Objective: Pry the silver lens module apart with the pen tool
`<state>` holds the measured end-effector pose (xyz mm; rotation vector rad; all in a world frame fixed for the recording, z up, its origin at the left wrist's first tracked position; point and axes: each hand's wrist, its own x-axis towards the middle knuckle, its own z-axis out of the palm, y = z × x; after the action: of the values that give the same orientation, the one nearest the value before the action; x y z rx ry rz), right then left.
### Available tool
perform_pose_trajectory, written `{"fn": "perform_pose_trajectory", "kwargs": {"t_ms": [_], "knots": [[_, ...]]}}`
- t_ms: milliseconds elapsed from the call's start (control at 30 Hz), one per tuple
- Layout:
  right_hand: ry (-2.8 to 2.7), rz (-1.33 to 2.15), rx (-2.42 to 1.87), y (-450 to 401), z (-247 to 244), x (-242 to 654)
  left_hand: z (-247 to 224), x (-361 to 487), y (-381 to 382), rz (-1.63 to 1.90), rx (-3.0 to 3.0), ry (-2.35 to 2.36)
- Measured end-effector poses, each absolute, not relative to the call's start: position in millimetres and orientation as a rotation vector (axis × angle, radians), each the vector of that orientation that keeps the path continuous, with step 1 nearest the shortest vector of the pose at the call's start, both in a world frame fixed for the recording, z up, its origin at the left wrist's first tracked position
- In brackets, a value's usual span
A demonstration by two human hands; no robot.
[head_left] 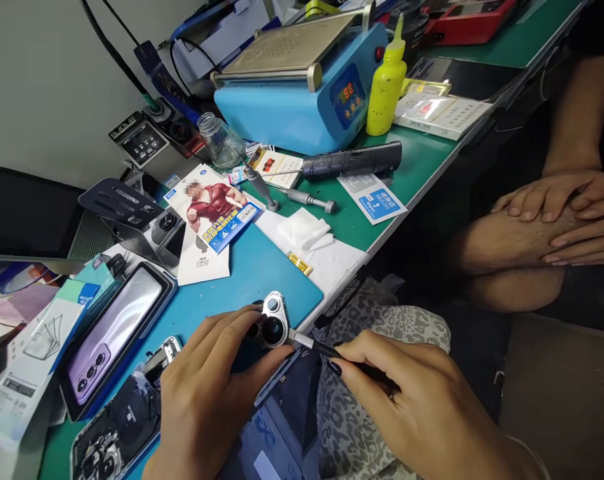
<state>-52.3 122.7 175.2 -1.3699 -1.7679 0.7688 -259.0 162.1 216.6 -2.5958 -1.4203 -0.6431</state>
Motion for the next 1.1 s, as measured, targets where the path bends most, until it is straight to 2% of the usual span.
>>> {"fn": "perform_pose_trajectory", "kwargs": {"t_ms": [267,667,1100], "knots": [[-1.877,0.661,-1.281,133.5,175.8,-44.3,219.3,-266.0,155.3,-0.536,-2.629,-1.603],[-1.895,0.497,-1.347,117.6,182.8,-55.0,216.4,-263.4,152.4,-0.497,-2.552,-1.613],[-1.717,0.697,-1.360,116.7,167.8,-62.6,216.1,-262.8,150.0,-0.499,-2.505,-1.730]]}}
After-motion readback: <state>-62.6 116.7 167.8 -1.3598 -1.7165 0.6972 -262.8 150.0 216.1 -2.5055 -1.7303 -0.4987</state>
